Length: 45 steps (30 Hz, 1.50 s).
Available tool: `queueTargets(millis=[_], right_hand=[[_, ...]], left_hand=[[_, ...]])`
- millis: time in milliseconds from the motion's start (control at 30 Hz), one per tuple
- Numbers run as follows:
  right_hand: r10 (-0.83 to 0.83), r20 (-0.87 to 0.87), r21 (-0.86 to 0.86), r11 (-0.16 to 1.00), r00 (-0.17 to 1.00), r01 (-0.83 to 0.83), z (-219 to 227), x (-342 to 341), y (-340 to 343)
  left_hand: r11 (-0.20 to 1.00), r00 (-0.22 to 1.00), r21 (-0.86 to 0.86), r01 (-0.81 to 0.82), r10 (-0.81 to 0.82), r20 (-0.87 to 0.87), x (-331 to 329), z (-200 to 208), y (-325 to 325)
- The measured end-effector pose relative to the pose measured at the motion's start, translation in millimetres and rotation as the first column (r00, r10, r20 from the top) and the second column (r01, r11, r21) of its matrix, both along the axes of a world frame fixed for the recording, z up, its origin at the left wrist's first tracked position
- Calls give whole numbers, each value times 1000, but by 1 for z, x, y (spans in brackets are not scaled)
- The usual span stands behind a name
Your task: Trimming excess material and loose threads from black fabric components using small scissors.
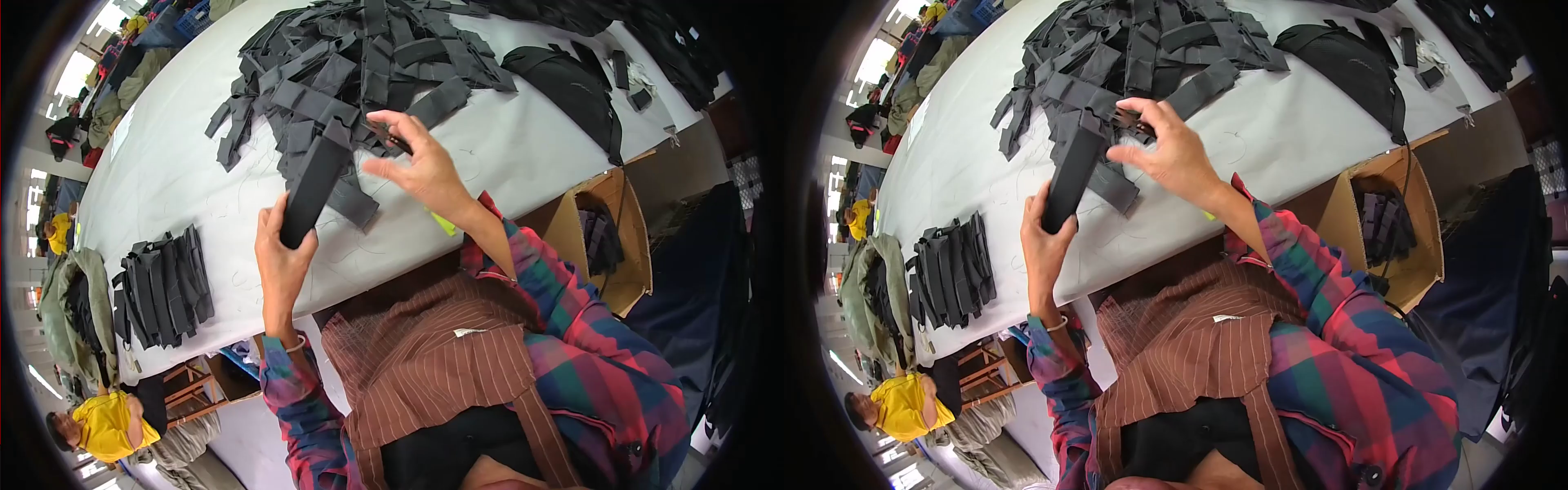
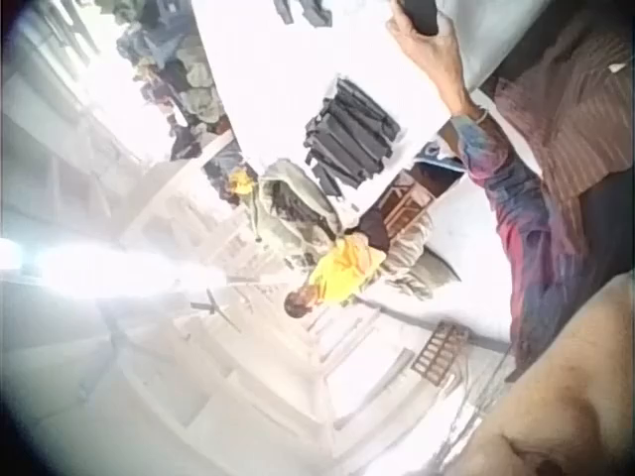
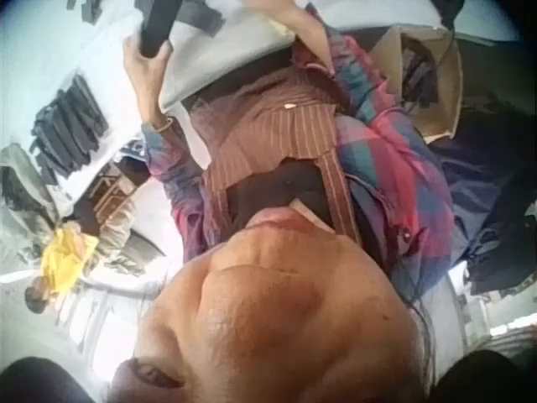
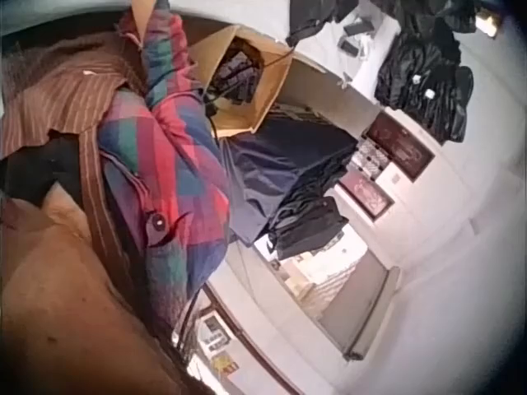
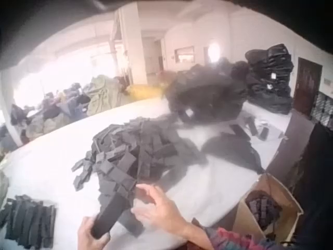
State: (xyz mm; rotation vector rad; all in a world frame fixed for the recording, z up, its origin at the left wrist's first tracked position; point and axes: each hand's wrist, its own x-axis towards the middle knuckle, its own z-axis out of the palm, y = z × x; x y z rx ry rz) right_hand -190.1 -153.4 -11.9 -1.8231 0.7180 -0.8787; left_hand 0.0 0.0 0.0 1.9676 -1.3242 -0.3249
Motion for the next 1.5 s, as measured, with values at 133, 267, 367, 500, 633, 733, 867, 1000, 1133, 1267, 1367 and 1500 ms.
queueTargets(millis=[133, 267, 367, 500, 633, 733, 867, 1000, 1133, 1267, 1367, 1500], right_hand=[[30, 67, 35, 999, 997, -33, -2, 8, 24], [66, 253, 283, 949, 965, -139, -23, 16, 16], [12, 237, 516, 846, 971, -136, -7, 14, 24], [62, 273, 612, 759, 960, -223, -14, 27, 35], [-9, 342, 635, 739, 940, -224, -26, 46, 49], [-7, 241, 579, 804, 971, -138, -18, 57, 53], [-66, 309, 585, 799, 949, -135, -16, 44, 48], [-158, 348, 612, 785, 924, -96, -16, 48, 48], [-64, 326, 612, 775, 943, -159, -8, 38, 33], [18, 345, 607, 758, 939, -238, -4, 36, 44], [-3, 348, 748, 604, 937, -276, 3, 42, 76], [-109, 279, 841, 508, 954, -188, 7, 41, 93]], left_hand=[[992, 968, -106, 61, -85, -237, -30, -18, 17], [998, 864, -63, 9, -40, -502, -56, -20, 32], [993, 608, -119, 14, -103, -787, -70, -26, 50], [992, 180, -68, 106, -86, -980, -67, -32, 75], [983, 56, -155, 99, -161, -985, -72, -28, 92], [962, 51, -259, 89, -264, -963, -68, -28, 103], [898, 4, -397, 192, -405, -914, -74, -12, 105], [902, 238, -306, 306, -383, -892, -77, -14, 104], [954, 294, -243, -175, -185, -938, -57, -6, 119], [680, 182, -463, -569, -445, -877, -28, -18, 116], [672, 307, -464, -578, -348, -886, -35, -30, 99], [860, 153, -342, -380, -306, -940, -60, -34, 87]])
